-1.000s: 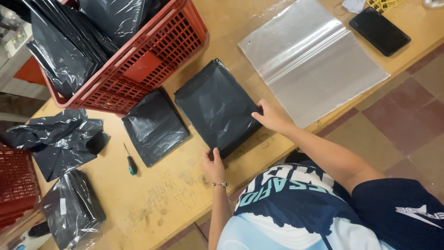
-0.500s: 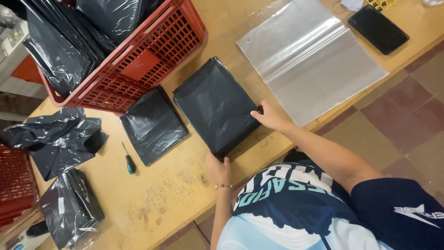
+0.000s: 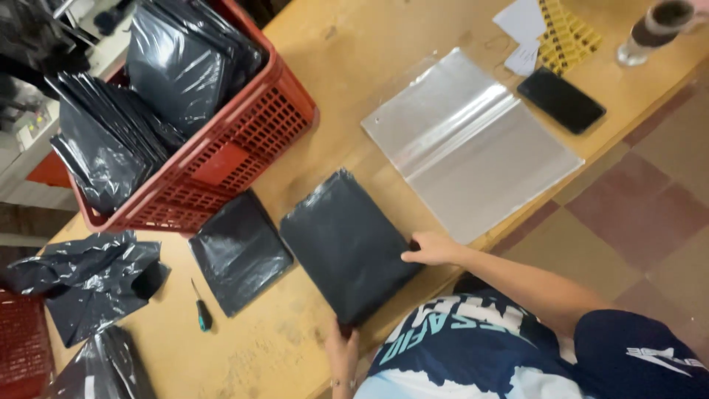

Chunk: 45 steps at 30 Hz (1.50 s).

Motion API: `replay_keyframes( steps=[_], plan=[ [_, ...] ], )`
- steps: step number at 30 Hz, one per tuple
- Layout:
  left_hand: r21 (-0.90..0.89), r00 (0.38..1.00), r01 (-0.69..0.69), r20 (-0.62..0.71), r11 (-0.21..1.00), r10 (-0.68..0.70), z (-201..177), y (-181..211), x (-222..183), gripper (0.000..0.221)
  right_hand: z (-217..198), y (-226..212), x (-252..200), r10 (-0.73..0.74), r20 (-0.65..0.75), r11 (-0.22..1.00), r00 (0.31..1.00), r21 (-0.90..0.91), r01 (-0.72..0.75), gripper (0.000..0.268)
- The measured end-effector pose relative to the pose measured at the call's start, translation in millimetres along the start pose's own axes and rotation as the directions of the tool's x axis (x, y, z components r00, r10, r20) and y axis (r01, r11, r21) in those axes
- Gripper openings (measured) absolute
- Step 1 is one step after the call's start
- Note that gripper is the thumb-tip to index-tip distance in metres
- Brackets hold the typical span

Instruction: Packaging stacks of black plastic bags into clear plastic sleeves

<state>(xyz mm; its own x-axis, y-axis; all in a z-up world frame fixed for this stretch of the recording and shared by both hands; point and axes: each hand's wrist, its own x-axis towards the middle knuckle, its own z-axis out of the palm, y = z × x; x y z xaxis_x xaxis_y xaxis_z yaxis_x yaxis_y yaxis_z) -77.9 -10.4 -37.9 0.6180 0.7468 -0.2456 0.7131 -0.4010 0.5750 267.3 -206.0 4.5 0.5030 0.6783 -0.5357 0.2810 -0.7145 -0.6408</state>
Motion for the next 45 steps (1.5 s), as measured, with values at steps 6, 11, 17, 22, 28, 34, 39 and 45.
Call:
replay_keyframes(
  steps=[6, 11, 17, 22, 28, 34, 39, 45],
  plan=[
    [-0.172, 0.964, 0.177, -0.166, 0.969, -0.206, -9.2, 22.1, -6.7, 0.036, -123.7, 18.4, 55.2, -0.088, -0.373, 0.994, 0.924, -0.095, 0.057, 0.027],
    [-0.263, 0.864, 0.023, -0.48, 0.964, -0.151, -2.3, 93.3, 6.3, 0.023, -217.8, 92.9, 182.8, -0.342, -0.658, 0.898, 0.671, -0.44, 0.027, 0.026],
    [0.096, 0.826, -0.406, -0.387, 0.909, 0.409, -15.2, 289.8, 55.3, 0.014, -283.9, 121.4, 227.3, -0.313, -0.712, 0.771, 0.629, -0.577, -0.27, 0.048],
    [0.229, 0.706, -0.662, -0.132, 0.714, 0.696, 44.5, 371.5, 170.7, 0.015, -279.9, 126.5, 216.6, -0.518, -0.72, 0.612, 0.462, -0.689, -0.388, 0.057],
    [0.477, 0.87, -0.455, 0.058, 0.752, 0.489, 127.0, 407.3, 321.2, 0.044, -288.4, 106.0, 193.4, -0.589, -0.709, 0.649, 0.387, -0.701, -0.296, 0.034],
    [0.788, 0.72, -0.343, -0.129, 0.511, 0.682, 161.2, 397.6, 358.0, 0.035, -287.1, 117.4, 201.7, -0.648, -0.687, 0.642, 0.329, -0.725, -0.25, 0.023],
    [0.793, 0.67, -0.309, -0.211, 0.525, 0.712, 179.0, 385.0, 379.8, 0.016, -288.2, 89.6, 178.3, -0.683, -0.674, 0.568, 0.28, -0.732, -0.376, 0.008],
    [0.504, 0.879, -0.39, -0.044, 0.771, 0.474, 159.1, 409.1, 370.6, 0.025, -280.9, 128.6, 201.1, -0.749, -0.637, 0.537, 0.183, -0.745, -0.395, 0.01]
  ],
)
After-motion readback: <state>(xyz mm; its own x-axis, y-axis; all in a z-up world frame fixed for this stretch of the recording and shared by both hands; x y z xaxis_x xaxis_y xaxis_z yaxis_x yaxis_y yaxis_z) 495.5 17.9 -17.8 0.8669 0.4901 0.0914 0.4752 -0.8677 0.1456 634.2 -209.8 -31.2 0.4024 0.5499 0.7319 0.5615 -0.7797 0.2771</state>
